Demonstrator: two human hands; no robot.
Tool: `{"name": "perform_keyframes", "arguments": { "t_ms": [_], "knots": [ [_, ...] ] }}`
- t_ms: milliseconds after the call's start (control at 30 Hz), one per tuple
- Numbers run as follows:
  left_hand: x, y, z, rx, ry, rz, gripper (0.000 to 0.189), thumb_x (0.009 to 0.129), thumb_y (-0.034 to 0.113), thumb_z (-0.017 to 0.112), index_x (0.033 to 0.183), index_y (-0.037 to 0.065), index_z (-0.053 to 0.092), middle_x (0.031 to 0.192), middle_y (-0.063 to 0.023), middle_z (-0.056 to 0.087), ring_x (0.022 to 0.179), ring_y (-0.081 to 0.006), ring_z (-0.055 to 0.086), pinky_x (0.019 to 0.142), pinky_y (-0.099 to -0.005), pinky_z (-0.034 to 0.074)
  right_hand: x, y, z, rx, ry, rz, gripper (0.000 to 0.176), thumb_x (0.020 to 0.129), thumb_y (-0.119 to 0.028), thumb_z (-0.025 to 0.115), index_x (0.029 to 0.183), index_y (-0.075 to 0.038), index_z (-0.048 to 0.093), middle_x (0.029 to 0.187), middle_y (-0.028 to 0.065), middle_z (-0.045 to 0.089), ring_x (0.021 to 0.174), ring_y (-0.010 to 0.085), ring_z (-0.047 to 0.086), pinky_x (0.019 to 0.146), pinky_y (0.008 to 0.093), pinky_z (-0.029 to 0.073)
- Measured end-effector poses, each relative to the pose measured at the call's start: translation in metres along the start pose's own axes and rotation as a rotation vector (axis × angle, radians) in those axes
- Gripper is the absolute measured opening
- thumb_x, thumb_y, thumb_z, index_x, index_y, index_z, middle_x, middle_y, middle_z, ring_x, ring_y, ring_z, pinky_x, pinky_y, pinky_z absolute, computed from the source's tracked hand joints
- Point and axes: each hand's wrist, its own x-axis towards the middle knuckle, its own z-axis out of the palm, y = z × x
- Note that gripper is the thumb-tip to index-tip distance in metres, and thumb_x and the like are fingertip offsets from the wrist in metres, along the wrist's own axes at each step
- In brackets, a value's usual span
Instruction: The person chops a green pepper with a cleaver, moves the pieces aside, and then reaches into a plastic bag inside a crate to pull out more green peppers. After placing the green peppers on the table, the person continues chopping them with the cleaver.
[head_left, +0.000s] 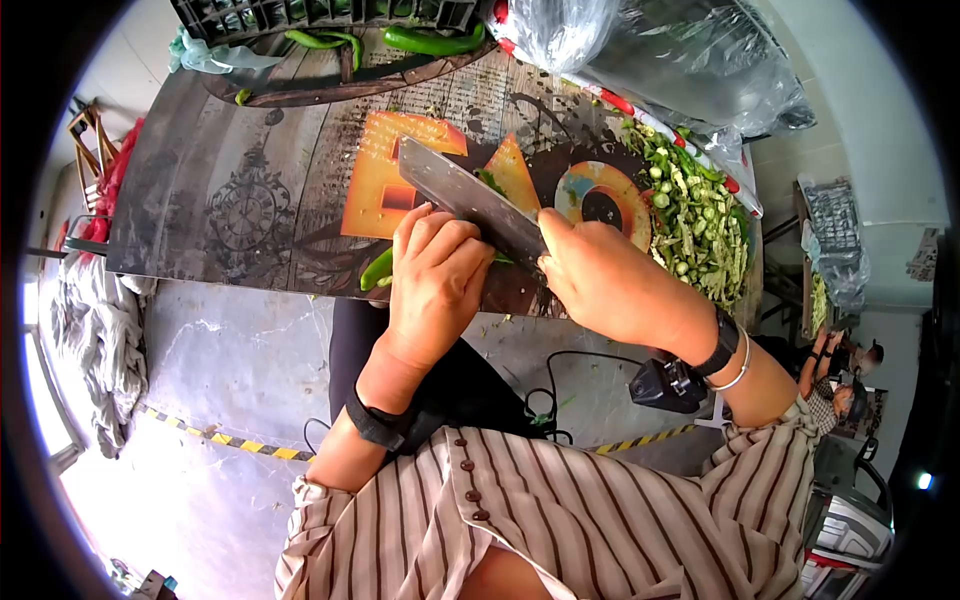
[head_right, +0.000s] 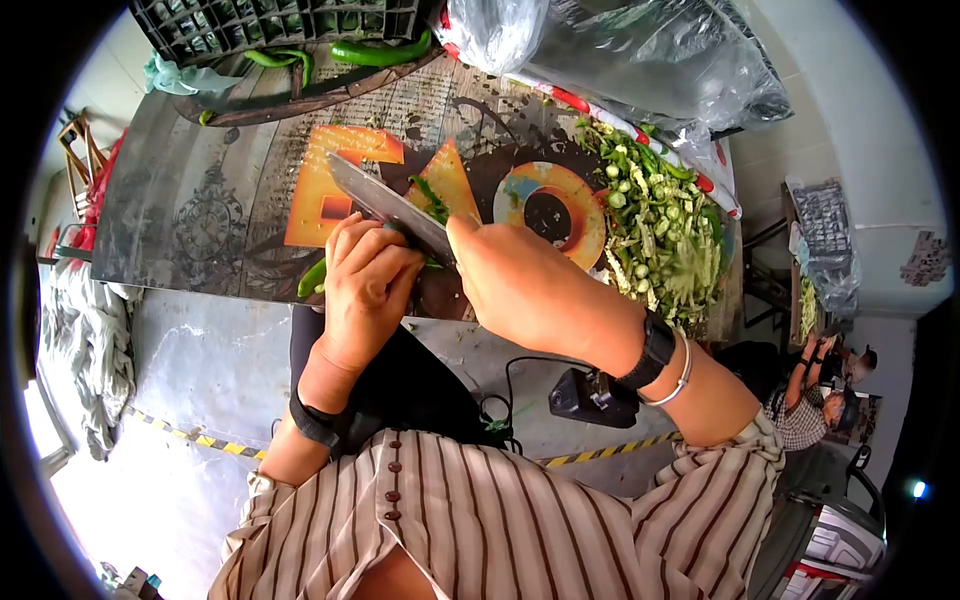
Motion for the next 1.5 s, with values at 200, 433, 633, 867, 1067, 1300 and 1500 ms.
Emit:
{"name": "perform_keyframes", "arguments": {
  "t_ms": [200,433,633,867,1067,1300,1500],
  "knots": [
    [-0.001,-0.001,0.0,-0.016,-0.006,-0.007,0.013,0.069,0.004,0.072,0.08,0.008,0.066,0.088,-0.0035,0.06,0.095,-0.0247,0.056,0.1,-0.0445,0.04,0.019,0.005,0.023,0.002,0.109,-0.049,0.014,0.086,-0.003,0.053,0.088,0.005,0.042,0.065,0.0264,0.056,0.066,0.0457,0.058,0.056,0.051,0.045],
    [-0.001,-0.002,0.001,-0.016,0.009,0.01,0.014,0.069,0.003,0.072,0.08,0.008,0.065,0.089,-0.0043,0.06,0.096,-0.0257,0.056,0.099,-0.0451,0.041,0.01,0.005,0.013,0.014,0.202,0.004,0.017,0.088,-0.007,0.055,0.087,0.004,0.043,0.064,0.0264,0.056,0.065,0.0456,0.058,0.056,0.0509,0.045],
    [-0.001,-0.002,-0.001,-0.026,0.015,0.015,0.015,0.069,0.0,0.071,0.08,0.006,0.063,0.091,-0.0058,0.059,0.097,-0.027,0.055,0.099,-0.046,0.041,-0.002,-0.006,0.007,0.057,0.085,0.04,0.017,0.088,-0.008,0.054,0.089,0.005,0.042,0.065,0.0269,0.056,0.065,0.0455,0.058,0.057,0.0503,0.045],
    [-0.001,-0.002,-0.001,-0.027,-0.002,0.005,0.014,0.068,-0.001,0.071,0.078,0.006,0.063,0.089,-0.0058,0.058,0.096,-0.027,0.056,0.1,-0.0467,0.041,0.004,-0.007,0.007,0.039,0.032,0.057,0.017,0.088,-0.007,0.053,0.088,0.007,0.042,0.067,0.0281,0.056,0.066,0.0466,0.057,0.058,0.0504,0.045],
    [0.0,-0.003,0.002,-0.007,0.029,0.02,0.013,0.068,-0.001,0.067,0.076,0.005,0.06,0.087,-0.0059,0.057,0.096,-0.0263,0.055,0.1,-0.0464,0.039,0.01,-0.005,0.015,0.03,0.08,0.018,0.02,0.09,-0.008,0.054,0.084,0.005,0.039,0.068,0.0281,0.053,0.067,0.0471,0.054,0.059,0.05,0.04],
    [0.0,-0.005,0.007,-0.014,0.072,0.084,0.011,0.068,-0.002,0.067,0.074,0.004,0.06,0.085,-0.0071,0.057,0.094,-0.0294,0.055,0.092,-0.0428,0.041,0.014,0.004,0.022,-0.047,0.147,-0.111,0.015,0.086,-0.005,0.054,0.084,0.007,0.044,0.072,0.0283,0.056,0.072,0.0474,0.057,0.061,0.0504,0.044],
    [0.003,-0.003,0.003,-0.012,0.042,0.103,0.011,0.068,-0.002,0.066,0.07,0.004,0.057,0.084,-0.0085,0.058,0.089,-0.0317,0.053,0.086,-0.0417,0.042,0.025,-0.015,0.022,0.013,0.181,-0.139,0.011,0.081,-0.001,0.05,0.089,0.006,0.049,0.081,0.0301,0.06,0.081,0.0479,0.06,0.068,0.0522,0.046]
  ]
}}
